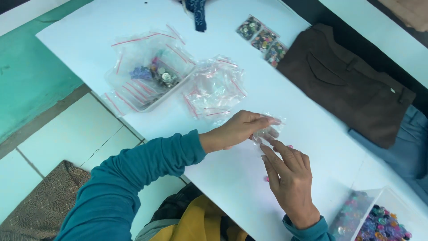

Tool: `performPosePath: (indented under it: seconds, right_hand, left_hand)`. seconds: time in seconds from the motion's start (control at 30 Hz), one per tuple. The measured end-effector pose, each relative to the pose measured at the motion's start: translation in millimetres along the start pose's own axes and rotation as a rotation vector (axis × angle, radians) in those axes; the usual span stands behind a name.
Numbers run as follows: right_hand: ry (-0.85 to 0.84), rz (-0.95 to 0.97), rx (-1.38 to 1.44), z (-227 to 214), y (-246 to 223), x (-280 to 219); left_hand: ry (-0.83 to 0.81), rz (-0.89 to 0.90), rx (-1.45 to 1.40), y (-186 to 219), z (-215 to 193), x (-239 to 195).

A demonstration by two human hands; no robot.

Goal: Sorting buttons by color and placing them into small plastic bags

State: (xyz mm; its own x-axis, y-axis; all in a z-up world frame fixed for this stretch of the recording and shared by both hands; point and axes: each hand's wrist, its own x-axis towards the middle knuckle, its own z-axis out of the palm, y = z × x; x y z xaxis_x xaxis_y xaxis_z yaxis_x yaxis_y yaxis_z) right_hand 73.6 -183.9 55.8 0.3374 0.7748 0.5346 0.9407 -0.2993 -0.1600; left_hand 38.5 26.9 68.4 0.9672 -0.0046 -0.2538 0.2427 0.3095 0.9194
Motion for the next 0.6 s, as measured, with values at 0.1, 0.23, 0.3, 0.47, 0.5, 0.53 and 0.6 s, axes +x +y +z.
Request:
performPosePath:
  seconds: [0.1, 0.23, 0.3, 0.47, 0.5, 0.53, 0.6]
  right_hand:
    - [0.004, 0.129, 0.030, -14, 12, -14]
    - [0.033, 0.245, 0.051, -27, 33, -33]
    - [0.099, 0.391, 0.110, -28, 41, -43]
    - [0.183, 0.544, 0.209, -29, 52, -48]
    - [0.187, 0.569, 0.213, -28, 55, -49]
    - [0.185, 0.576, 0.214, -26, 57, -51]
    - [0.190, 0.564, 0.218, -23, 60, -54]
  left_hand:
    - [0.013, 0.196, 0.205, -1, 21, 32]
    - [0.063, 0.359, 0.374, 1, 42, 65]
    - [0.101, 0.514, 0.497, -2, 49, 76]
    - [0.130, 0.649, 0.633, -37, 52, 90]
    - [0.133, 0.734, 0.708, -45, 50, 92]
    - [0.129, 0.729, 0.707, -52, 49, 93]
    - [0.188, 0.886, 0.811, -66, 45, 95]
